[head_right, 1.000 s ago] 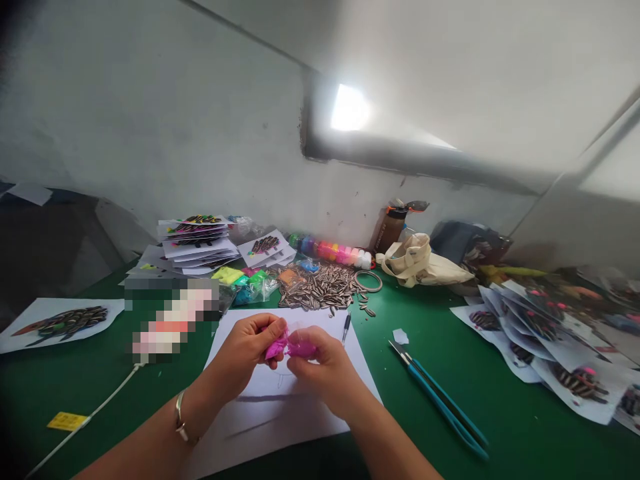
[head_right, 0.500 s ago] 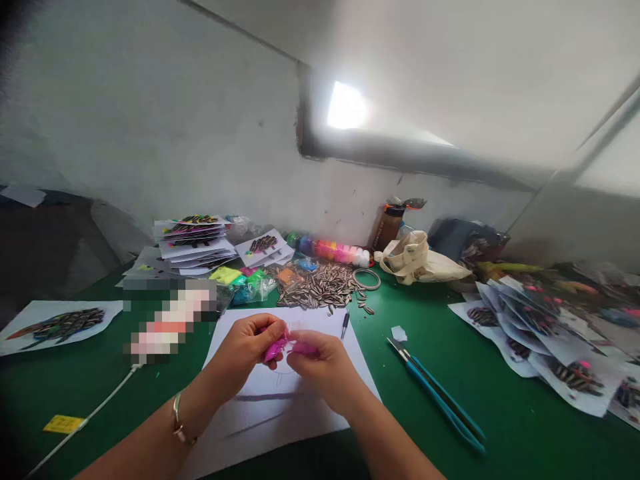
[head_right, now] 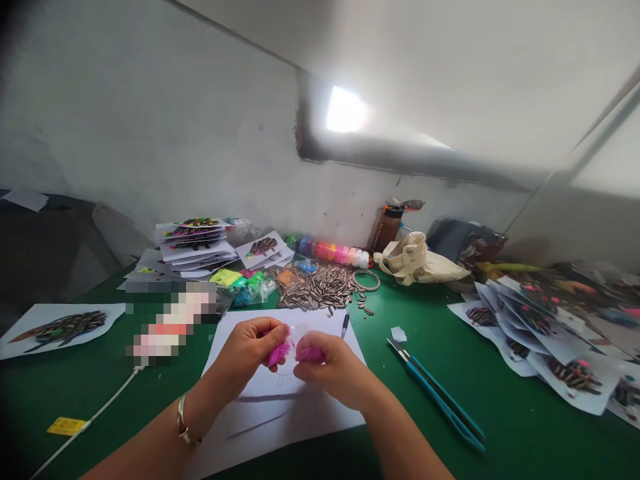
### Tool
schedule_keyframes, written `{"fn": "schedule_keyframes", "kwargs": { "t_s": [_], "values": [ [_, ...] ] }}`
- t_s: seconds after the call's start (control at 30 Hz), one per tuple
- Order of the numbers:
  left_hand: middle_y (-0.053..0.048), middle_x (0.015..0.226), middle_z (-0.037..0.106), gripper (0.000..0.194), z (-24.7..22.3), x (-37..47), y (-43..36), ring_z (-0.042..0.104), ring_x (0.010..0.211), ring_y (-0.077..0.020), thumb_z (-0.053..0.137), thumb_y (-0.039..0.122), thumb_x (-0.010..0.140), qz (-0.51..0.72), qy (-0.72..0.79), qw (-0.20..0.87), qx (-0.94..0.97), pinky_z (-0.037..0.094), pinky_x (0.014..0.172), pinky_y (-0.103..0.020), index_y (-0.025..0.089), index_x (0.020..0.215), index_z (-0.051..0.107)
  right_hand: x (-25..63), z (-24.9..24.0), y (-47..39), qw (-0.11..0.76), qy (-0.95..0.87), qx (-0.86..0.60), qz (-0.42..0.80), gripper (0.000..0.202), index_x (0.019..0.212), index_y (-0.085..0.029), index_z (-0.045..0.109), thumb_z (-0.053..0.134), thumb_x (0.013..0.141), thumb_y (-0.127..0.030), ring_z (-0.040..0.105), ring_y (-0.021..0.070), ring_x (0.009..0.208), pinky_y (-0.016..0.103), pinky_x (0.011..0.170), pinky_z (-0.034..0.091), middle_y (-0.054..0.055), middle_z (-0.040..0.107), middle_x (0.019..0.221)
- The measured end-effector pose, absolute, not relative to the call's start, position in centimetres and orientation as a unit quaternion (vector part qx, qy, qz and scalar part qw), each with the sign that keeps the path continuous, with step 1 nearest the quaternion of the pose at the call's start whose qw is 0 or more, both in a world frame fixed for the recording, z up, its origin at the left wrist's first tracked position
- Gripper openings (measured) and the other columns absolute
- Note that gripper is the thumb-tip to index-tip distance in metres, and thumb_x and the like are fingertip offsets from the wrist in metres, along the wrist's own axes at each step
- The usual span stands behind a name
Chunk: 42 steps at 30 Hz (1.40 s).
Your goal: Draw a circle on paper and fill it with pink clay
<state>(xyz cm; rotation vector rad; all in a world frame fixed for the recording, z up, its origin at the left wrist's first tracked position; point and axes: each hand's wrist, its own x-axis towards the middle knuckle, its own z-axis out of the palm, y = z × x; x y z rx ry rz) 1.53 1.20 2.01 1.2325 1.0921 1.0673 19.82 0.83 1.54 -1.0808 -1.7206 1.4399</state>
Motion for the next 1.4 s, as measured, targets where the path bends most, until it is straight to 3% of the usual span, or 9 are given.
{"fn": "schedule_keyframes", "kwargs": {
  "t_s": [0.13,0.3,0.43,0.53,0.73,0.97,1.13,1.3,1.4],
  "values": [
    [0.000,0.055,0.057,0.031,2.2,1.1,1.4,0.056,0.049,-0.0123,0.066,0.044,0.078,0.475,0.466,0.552,0.502,0.046,0.043,-0.022,0.013,0.070,0.064,20.7,1.7,1.3,0.352,-0.614,-0.398,0.583,0.016,0.084,-0.018,0.062,0.071,0.072,-0.022,0.043,0.0098,0.062,0.023,0.056,0.032,-0.003,0.053,0.069],
    [0.000,0.057,0.059,0.032,1.8,0.3,2.4,0.056,0.050,-0.0127,0.069,0.046,0.074,0.494,0.496,0.544,0.462,0.049,0.044,-0.023,0.014,0.074,0.063,21.6,0.9,2.4,0.435,-0.501,-0.418,0.621,0.021,0.080,-0.018,0.061,0.074,0.074,-0.031,0.052,0.0108,0.060,0.024,0.058,0.038,-0.001,0.061,0.069],
    [0.002,0.058,0.058,0.035,1.5,-0.7,3.3,0.057,0.052,-0.0122,0.069,0.050,0.073,0.505,0.511,0.537,0.443,0.051,0.046,-0.023,0.015,0.073,0.061,21.6,0.3,2.8,0.471,-0.405,-0.404,0.671,0.032,0.101,-0.018,0.065,0.076,0.073,-0.032,0.056,0.0097,0.061,0.024,0.060,0.041,0.004,0.068,0.086],
    [0.003,0.058,0.057,0.037,1.5,-1.4,3.7,0.057,0.053,-0.0119,0.069,0.052,0.073,0.513,0.527,0.519,0.436,0.052,0.048,-0.023,0.016,0.073,0.060,21.5,0.6,2.9,0.482,-0.356,-0.375,0.708,0.039,0.105,-0.018,0.066,0.079,0.070,-0.027,0.057,0.0096,0.063,0.023,0.061,0.044,0.005,0.069,0.089],
    [0.002,0.059,0.058,0.038,1.3,-1.6,4.2,0.059,0.054,-0.0127,0.071,0.053,0.070,0.510,0.539,0.515,0.429,0.052,0.048,-0.023,0.015,0.074,0.061,21.3,0.8,3.0,0.496,-0.274,-0.351,0.745,0.027,0.074,-0.015,0.064,0.078,0.072,-0.038,0.048,0.0052,0.050,0.017,0.050,0.040,-0.002,0.057,0.061],
    [0.003,0.058,0.058,0.042,0.6,-2.1,4.8,0.058,0.051,-0.0116,0.075,0.053,0.065,0.529,0.539,0.512,0.409,0.054,0.049,-0.025,0.014,0.074,0.062,21.0,0.3,3.0,0.487,-0.299,-0.371,0.732,0.037,0.098,-0.018,0.064,0.083,0.067,-0.026,0.056,0.0090,0.060,0.021,0.058,0.046,0.001,0.064,0.074],
    [0.001,0.060,0.060,0.040,0.4,-2.4,5.3,0.061,0.054,-0.0125,0.072,0.052,0.070,0.551,0.536,0.514,0.380,0.054,0.050,-0.024,0.014,0.079,0.063,21.0,0.2,3.2,0.519,-0.288,-0.378,0.711,0.033,0.097,-0.017,0.065,0.077,0.072,-0.036,0.044,0.0052,0.048,0.018,0.045,0.034,-0.004,0.054,0.062],
    [0.001,0.069,0.065,0.039,0.3,-2.4,5.6,0.064,0.061,-0.0121,0.069,0.035,0.079,0.572,0.531,0.521,0.345,0.057,0.062,-0.027,0.015,0.111,0.060,21.1,0.3,3.4,0.542,-0.300,-0.385,0.684,0.033,0.084,-0.018,0.062,0.072,0.075,-0.048,0.012,0.0027,0.038,0.018,0.037,0.010,-0.013,0.026,0.042],
    [0.000,0.072,0.066,0.048,0.2,-2.3,5.6,0.065,0.067,-0.0126,0.066,0.026,0.083,0.574,0.524,0.530,0.339,0.057,0.069,-0.028,0.015,0.127,0.052,21.0,0.4,3.3,0.549,-0.304,-0.395,0.671,0.032,0.086,-0.019,0.061,0.073,0.073,-0.045,0.011,0.0027,0.038,0.018,0.037,0.010,-0.014,0.026,0.042]
  ]
}}
